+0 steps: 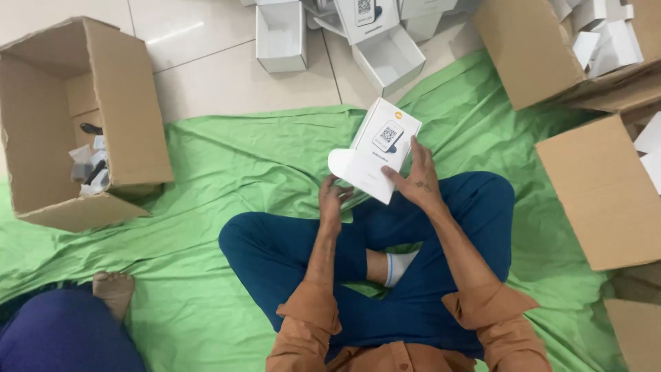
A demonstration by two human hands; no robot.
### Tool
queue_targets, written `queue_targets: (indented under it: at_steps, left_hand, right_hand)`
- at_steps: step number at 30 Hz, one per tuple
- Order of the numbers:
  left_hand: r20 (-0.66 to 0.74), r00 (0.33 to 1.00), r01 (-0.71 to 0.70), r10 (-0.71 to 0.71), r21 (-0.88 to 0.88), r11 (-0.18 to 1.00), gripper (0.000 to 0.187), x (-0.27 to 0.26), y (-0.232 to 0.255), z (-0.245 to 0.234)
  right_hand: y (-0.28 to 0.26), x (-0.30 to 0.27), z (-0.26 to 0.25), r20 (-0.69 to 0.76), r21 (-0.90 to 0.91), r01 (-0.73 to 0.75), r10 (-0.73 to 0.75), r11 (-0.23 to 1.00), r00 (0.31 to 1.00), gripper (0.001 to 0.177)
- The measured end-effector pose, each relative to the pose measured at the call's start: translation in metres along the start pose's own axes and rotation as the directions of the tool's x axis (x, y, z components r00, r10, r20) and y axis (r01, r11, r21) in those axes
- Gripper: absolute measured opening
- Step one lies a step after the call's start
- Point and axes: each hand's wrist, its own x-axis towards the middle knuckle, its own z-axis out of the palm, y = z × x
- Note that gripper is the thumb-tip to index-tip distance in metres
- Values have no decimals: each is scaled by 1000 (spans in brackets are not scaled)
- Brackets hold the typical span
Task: The person folds white product boxes and inserts instructional leaflets into them before placing them in larger containers.
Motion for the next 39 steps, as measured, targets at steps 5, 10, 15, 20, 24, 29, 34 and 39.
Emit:
queue_targets:
  at_steps: [5, 10, 15, 20, 24, 29, 34, 39]
  left_hand:
    - [185, 860, -493, 475, 540, 682, 55, 28, -21, 19]
    - [322, 652, -695, 687, 616, 370, 50, 73, -51, 4]
    - [247, 591, -592, 768, 779, 205, 65, 52, -22, 22]
    - [214, 526, -577, 823, 800, 161, 69, 40, -26, 1]
    - [144, 553, -608, 821, 743, 279, 78, 11, -4, 24]
    - [125, 613, -578, 780, 744, 335, 72, -1, -13, 24]
    - [163, 550, -569, 819, 791, 224, 67, -23, -4, 41]
    - [23, 630, -423, 776, 849, 318, 68, -28, 2, 50]
  right_hand:
    - [-86, -25, -20, 153, -287, 331, -298, 899, 942, 100]
    - [-82, -33, 10, 361, -537, 391, -215, 747, 907, 110]
    - [-61, -25, 30, 287, -454, 435, -335, 777, 898, 67]
    - [-83, -21, 0, 335, -177, 737, -664, 652, 668, 51]
    - [-85, -11, 4, 452, -139, 627, -514, 767, 729, 41]
    - [-88, -21, 1, 328, -43, 660, -613, 750, 719, 37]
    - [-108, -34, -18, 278, -98, 611, -568, 786, 775, 35]
    - [-152, -39, -41, 21, -40, 693, -692, 720, 721, 38]
